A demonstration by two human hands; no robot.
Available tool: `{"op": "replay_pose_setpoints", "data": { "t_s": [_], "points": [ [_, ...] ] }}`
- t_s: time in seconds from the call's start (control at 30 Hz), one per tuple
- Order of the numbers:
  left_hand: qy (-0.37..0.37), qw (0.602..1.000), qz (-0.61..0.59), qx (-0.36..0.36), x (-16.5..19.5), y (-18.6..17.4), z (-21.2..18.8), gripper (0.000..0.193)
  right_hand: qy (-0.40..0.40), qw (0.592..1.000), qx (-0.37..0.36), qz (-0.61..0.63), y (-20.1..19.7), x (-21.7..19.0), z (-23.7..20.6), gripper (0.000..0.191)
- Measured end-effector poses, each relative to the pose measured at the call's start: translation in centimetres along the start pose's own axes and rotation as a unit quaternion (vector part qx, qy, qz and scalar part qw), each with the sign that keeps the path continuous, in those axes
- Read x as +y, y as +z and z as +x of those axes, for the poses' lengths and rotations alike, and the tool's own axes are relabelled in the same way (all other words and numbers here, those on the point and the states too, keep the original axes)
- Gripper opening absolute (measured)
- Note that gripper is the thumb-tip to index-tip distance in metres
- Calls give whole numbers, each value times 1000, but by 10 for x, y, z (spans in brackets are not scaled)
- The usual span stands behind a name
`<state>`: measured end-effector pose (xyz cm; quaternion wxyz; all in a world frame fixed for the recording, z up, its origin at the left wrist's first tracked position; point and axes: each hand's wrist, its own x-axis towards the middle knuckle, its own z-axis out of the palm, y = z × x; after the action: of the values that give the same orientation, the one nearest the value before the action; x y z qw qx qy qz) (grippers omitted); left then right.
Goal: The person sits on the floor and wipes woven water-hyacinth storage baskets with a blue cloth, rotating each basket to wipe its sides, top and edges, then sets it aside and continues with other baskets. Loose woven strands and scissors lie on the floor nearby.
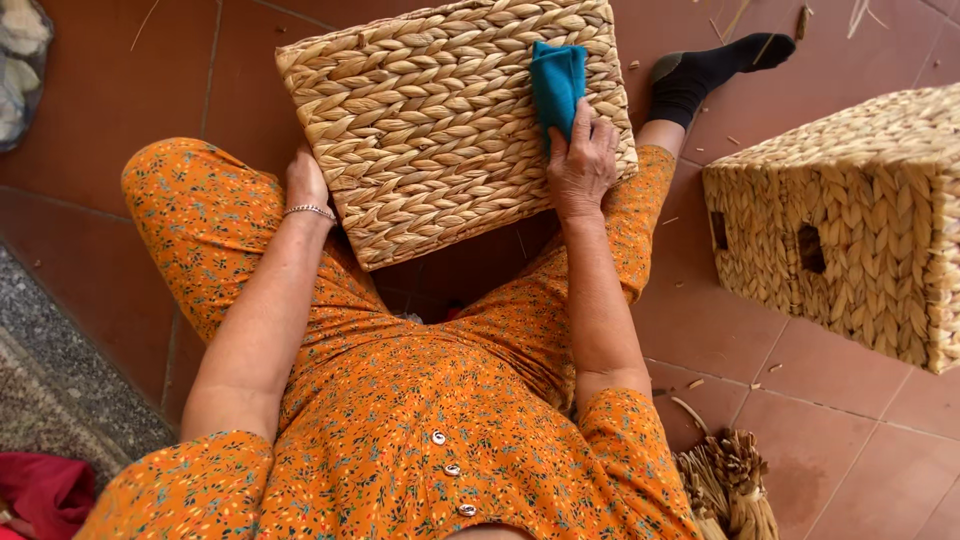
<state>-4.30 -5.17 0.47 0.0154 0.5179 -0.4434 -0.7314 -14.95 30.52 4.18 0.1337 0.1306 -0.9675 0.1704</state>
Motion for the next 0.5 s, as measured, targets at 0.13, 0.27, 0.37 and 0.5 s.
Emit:
{"op": "replay_pose_setpoints", "data": {
  "t_s": [0.13, 0.27, 0.37, 0.5],
  "points": [
    [224, 971, 75, 32, 14, 0, 4, 45, -5, 1000, -9, -8, 7, -8, 3, 60],
    [486, 814, 313, 56, 52, 13, 5, 30, -22, 1000, 2, -10, 6, -16, 2, 60],
    [559, 680, 473, 35, 76, 36, 13, 30, -10, 1000, -6, -13, 1, -19, 3, 61],
    [532, 604, 593, -9, 81, 56, 22, 24, -13, 1000, 4, -22, -4, -24, 2, 61]
  ]
}}
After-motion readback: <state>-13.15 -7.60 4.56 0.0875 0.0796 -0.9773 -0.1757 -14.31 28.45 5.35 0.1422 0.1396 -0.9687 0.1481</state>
